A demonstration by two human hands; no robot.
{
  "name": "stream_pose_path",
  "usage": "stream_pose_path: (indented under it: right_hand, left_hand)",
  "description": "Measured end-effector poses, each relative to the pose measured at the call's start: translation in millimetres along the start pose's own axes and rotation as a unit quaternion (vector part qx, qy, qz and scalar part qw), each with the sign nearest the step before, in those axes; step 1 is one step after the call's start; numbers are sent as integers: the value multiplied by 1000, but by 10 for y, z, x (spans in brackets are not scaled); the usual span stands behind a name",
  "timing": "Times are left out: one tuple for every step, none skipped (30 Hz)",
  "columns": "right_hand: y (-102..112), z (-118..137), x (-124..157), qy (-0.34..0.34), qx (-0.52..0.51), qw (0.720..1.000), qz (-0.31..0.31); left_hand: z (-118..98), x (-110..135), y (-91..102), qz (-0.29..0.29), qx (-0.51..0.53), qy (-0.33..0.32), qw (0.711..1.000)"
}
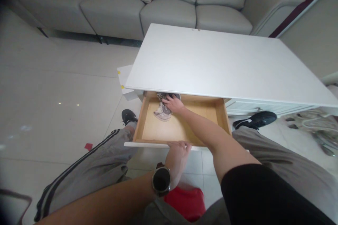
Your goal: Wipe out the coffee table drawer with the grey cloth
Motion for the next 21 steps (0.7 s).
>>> stream_pose_path:
  right_hand:
    - [-66,-128,182,-17,-5,1000,14]
    - [-137,-277,395,-35,-11,999,29]
    - [-211,-441,635,-54,-18,997,46]
    - [-285,-617,892,-75,-23,995,64]
    - [-358,-794,1157,-101,-31,991,83]
    - [-419,-965,1415,-133,-36,986,97]
    - [-467,-1120,1652,-167,-35,979,107]
    - [-500,-1233,1849,-189,-28,975,112]
    - [-520,-1303,1994,-200,-19,973,115]
    - [-534,-1344,2089,-211,-9,971,117]
    - [-540,-1359,2135,-221,0,968,118]
    - [-542,-1358,2139,-233,6,965,117]
    - [-541,-1352,2115,-248,8,962,115]
    - [-539,-1343,2072,-263,6,958,112]
    - [-537,-1334,2023,-274,2,955,109]
    - [-537,-1329,1977,-281,-4,954,108]
    - [-538,-1328,1939,-283,-9,953,109]
    - [-543,-1331,1914,-283,-13,952,114]
    - [-548,-1338,1901,-282,-17,951,122]
    - [-552,-1344,1897,-282,-21,950,132]
    - [-552,-1346,1897,-282,-24,949,141]
  left_hand:
    - [5,-9,-3,-3,4,0,1000]
    - [7,-19,-10,-8,8,2,1000]
    - [6,-30,-24,-14,13,4,1000]
    - [5,-42,-40,-20,19,7,1000]
    - [2,-54,-58,-27,25,11,999]
    - [-2,-67,-76,-36,30,15,999]
    - [-5,-80,-92,-45,34,18,998]
    - [-9,-92,-107,-52,36,21,998]
    - [-12,-103,-122,-57,34,24,998]
    - [-16,-114,-136,-59,30,25,998]
    - [-21,-123,-149,-59,26,24,998]
    - [-23,-131,-159,-58,23,24,998]
    - [-24,-137,-167,-57,22,24,998]
    - [-24,-142,-171,-57,23,25,998]
    - [-22,-144,-172,-57,26,27,998]
    - [-19,-145,-171,-59,28,29,997]
    - [-17,-144,-166,-61,30,31,997]
    - [-16,-142,-160,-62,30,32,997]
    - [-17,-139,-153,-63,27,31,997]
    - [-21,-136,-147,-61,21,28,998]
    - [-26,-132,-143,-57,13,23,998]
Point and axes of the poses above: each hand's wrist, its own x-axis away from the middle knuckle, its own y-axis out of the back of the hand, z = x × y, the point moved 6 cm from there along -x, towards the middle knuckle, and after that the axes turned 3 degrees about -y, right-handed, at the moved point
